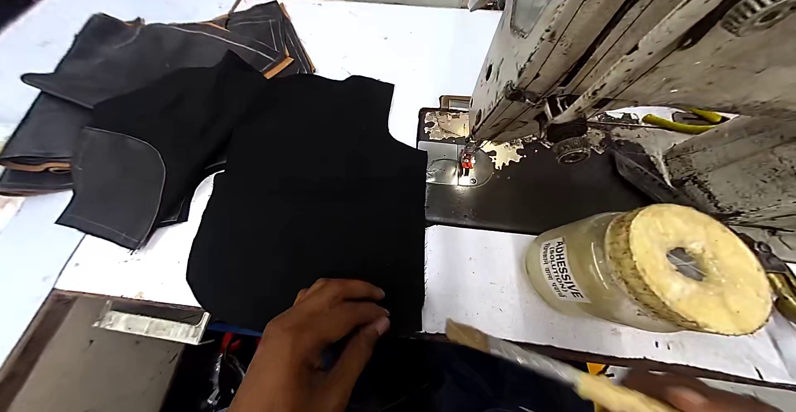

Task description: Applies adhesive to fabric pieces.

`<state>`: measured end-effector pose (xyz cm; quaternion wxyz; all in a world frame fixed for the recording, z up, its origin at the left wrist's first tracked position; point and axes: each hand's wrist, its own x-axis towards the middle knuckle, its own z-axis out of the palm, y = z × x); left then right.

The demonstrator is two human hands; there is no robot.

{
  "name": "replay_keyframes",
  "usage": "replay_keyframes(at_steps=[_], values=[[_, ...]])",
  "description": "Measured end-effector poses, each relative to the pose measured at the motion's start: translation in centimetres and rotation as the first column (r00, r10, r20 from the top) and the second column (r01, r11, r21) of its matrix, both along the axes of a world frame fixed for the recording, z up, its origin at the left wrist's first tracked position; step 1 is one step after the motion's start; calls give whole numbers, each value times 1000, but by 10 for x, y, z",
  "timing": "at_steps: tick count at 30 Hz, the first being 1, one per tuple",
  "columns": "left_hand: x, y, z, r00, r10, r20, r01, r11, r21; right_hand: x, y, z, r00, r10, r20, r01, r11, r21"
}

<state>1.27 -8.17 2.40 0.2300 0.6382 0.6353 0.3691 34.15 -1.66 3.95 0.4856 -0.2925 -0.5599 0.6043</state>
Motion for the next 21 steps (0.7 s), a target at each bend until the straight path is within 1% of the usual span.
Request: replay_keyframes(at_steps=[2,3,4,5,6,7,8,10,12,15,21], values=[[-3,2,0,991,123,51,-126,991,46,-27,-6,-9,989,-37,-143,13,987,-162],[-4,4,-1,977,204,56,-207,976,64,-39,-6,-12,980,-89,-178,53,979,-199],[-6,4,-1,960,275,54,-279,957,74,-48,-5,-15,973,-159,-170,127,975,-184],[-6,4,-1,940,335,58,-339,938,75,-54,-2,-17,966,-228,-120,215,971,-108],[-6,4,-1,923,380,64,-384,921,71,-57,2,-20,954,-293,-55,294,956,5],[-6,4,-1,910,408,68,-412,908,69,-58,7,-21,939,-344,7,341,932,126],[-6,4,-1,905,419,74,-424,903,67,-57,11,-21,925,-376,55,354,906,232],[-6,3,-2,901,424,89,-430,900,66,-55,18,-18,915,-385,121,319,874,366],[-6,3,-4,898,427,104,-435,898,67,-54,21,-13,915,-348,206,235,872,430],[-8,4,-6,907,406,111,-416,906,82,-62,23,-8,882,-343,322,163,865,474],[-8,2,-10,902,423,88,-430,899,84,-82,33,-13,841,-416,347,194,830,524]])
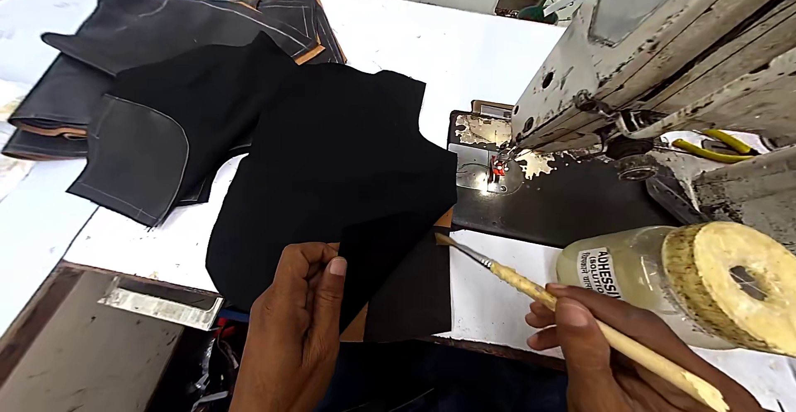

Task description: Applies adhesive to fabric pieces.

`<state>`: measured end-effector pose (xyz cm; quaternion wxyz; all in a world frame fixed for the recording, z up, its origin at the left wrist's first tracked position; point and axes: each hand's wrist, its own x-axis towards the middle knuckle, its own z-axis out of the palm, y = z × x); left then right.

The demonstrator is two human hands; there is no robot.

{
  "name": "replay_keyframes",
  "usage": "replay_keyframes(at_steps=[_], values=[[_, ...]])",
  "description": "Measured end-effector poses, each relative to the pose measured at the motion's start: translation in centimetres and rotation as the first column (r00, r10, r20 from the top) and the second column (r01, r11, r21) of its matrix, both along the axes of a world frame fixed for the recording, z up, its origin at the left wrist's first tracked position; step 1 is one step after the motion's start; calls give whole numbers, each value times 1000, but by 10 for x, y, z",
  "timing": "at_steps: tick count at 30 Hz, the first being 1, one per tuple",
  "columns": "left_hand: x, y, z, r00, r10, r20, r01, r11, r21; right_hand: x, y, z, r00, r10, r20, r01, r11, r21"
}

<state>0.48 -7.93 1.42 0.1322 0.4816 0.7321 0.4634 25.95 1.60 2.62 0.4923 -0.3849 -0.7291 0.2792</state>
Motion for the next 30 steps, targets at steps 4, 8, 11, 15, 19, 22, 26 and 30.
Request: replay_keyframes(at_steps=[4,8,11,15,19,22,26,30], values=[[-1,-1,-1,1000,-9,-17,8,1000,-12,-8,9,-6,998,-50,28,47,996,81],[-1,1,0,999,-1,-46,0,1000,-29,-12,15,-5,998,-51,41,47,994,95],[-2,4,1,996,5,-84,-8,999,-40,-14,16,-4,997,-60,55,53,991,121],[-3,4,3,995,10,-104,-17,998,-66,-10,18,1,996,7,94,-16,995,99],[-2,3,3,995,13,-97,-20,997,-76,-8,15,13,997,11,78,-16,997,69],[-2,3,4,995,15,-94,-23,997,-80,-9,18,14,996,17,92,-25,996,86],[-1,3,4,995,16,-100,-24,997,-75,-4,11,24,991,56,121,-57,998,6],[-2,3,6,994,15,-110,-24,996,-84,-1,7,30,990,41,138,-44,999,18]])
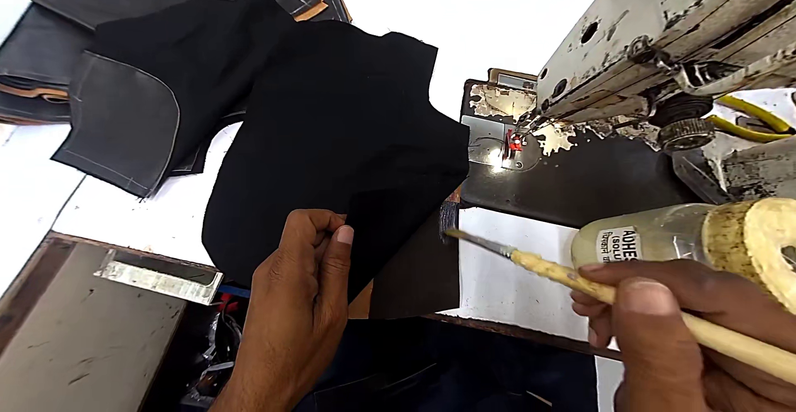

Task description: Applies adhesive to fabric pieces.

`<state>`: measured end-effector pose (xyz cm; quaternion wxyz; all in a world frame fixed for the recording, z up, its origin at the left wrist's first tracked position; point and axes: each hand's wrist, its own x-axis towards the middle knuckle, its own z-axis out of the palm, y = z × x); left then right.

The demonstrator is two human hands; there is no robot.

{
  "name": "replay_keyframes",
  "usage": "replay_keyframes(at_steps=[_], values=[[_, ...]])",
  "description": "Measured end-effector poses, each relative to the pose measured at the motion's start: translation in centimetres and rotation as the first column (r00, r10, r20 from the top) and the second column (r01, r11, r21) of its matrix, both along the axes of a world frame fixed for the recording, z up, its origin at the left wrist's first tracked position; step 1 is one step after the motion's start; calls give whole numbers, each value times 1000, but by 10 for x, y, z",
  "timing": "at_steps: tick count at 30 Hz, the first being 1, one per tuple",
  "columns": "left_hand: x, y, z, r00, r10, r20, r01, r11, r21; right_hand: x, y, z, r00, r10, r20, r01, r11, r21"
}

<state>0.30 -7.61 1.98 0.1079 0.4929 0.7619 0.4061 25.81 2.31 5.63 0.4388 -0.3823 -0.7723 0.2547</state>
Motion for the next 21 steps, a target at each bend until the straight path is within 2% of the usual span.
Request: replay_keyframes(at_steps=[5,8,12,15,19,21], values=[[0,-1,0,1000,3,5,-3,1000,-10,11,-7,15,992,107,71,-101,991,-85],[0,-1,1,1000,-1,-5,0,1000,-15,11,-10,17,993,91,68,-88,995,-53],[0,2,2,1000,-9,-5,9,1000,-18,20,-16,23,979,175,102,-158,975,-155],[1,5,3,1000,-18,-7,18,999,-28,24,-18,32,985,171,33,-167,980,-108],[-1,15,7,998,-59,-10,58,997,-51,30,-15,24,977,181,117,-164,976,-142],[-7,22,10,994,-111,20,113,991,-65,30,-16,24,984,166,60,-161,983,-88]])
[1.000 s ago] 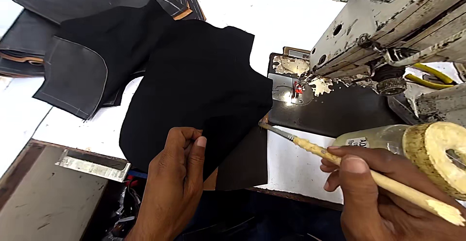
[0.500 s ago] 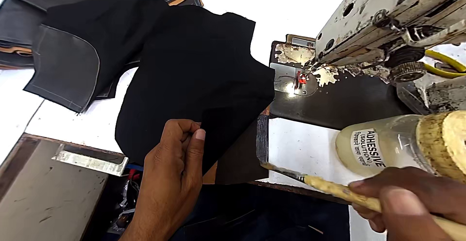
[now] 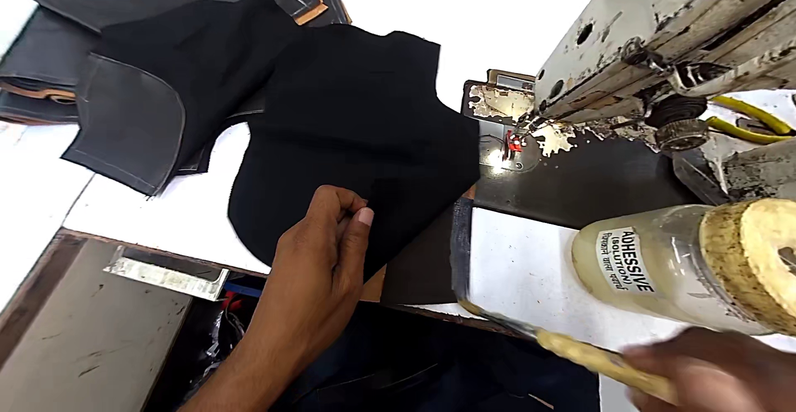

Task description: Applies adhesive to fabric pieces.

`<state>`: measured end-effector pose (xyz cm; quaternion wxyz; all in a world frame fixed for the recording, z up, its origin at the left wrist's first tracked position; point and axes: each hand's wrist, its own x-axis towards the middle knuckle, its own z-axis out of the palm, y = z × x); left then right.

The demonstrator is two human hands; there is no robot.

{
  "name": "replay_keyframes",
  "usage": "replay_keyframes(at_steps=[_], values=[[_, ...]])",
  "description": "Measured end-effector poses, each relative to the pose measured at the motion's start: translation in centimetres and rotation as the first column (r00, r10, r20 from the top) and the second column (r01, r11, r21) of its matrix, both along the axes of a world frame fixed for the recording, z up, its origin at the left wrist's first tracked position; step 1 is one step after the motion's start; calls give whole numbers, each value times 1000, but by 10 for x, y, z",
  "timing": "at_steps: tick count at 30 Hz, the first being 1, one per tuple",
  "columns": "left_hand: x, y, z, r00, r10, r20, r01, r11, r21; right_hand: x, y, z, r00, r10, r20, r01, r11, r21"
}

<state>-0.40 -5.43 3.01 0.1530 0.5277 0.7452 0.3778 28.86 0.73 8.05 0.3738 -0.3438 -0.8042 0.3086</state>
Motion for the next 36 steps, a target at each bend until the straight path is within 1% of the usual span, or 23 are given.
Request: replay_keyframes(at_steps=[2,4,6,11,15,17,19,21,23,26,28,29,31,32,34,36], values=[[-7,6,1,996,-51,77,53,998,-23,-5,-2,4,993,-7,-117,10,1000,24],[-13,11,2,981,-76,180,86,995,-51,-17,-5,3,981,-22,-192,18,1000,-23],[-15,14,4,959,-75,272,99,992,-75,-36,-11,-3,974,-50,-222,30,995,-93],[-17,12,2,924,-83,374,119,990,-74,-74,-17,-36,948,-141,-286,116,988,-103],[-18,13,2,919,-87,384,123,990,-72,-87,-18,-49,932,-148,-331,114,986,-120],[-17,13,3,923,-85,375,121,990,-71,-81,-17,-48,946,-153,-286,131,987,-96],[-16,13,3,927,-85,364,116,991,-65,-70,-17,-39,966,-168,-197,159,986,-59],[-16,13,4,931,-87,354,116,991,-62,-67,-18,-31,971,-170,-169,170,985,-15],[-17,13,4,931,-97,351,124,991,-57,-71,-20,-31,966,-145,-214,144,989,-20],[-16,13,4,932,-100,348,127,990,-56,-75,-19,-40,963,-105,-247,100,994,-34],[-15,13,4,935,-99,339,123,991,-51,-64,-15,-41,971,-124,-206,124,992,-12],[-15,13,4,936,-101,336,124,991,-49,-54,-13,-38,978,-138,-154,138,990,-10],[-16,14,4,935,-118,335,138,990,-35,-33,-10,-28,987,-148,-64,145,989,-38],[-16,13,3,934,-126,333,144,989,-30,-26,-10,-25,988,-146,-56,143,988,-56],[-16,13,4,937,-126,326,146,989,-37,-24,-14,-17,990,-123,-72,117,990,-78],[-15,14,4,940,-113,321,136,990,-48,-38,-20,-13,984,-119,-131,112,992,-61]])
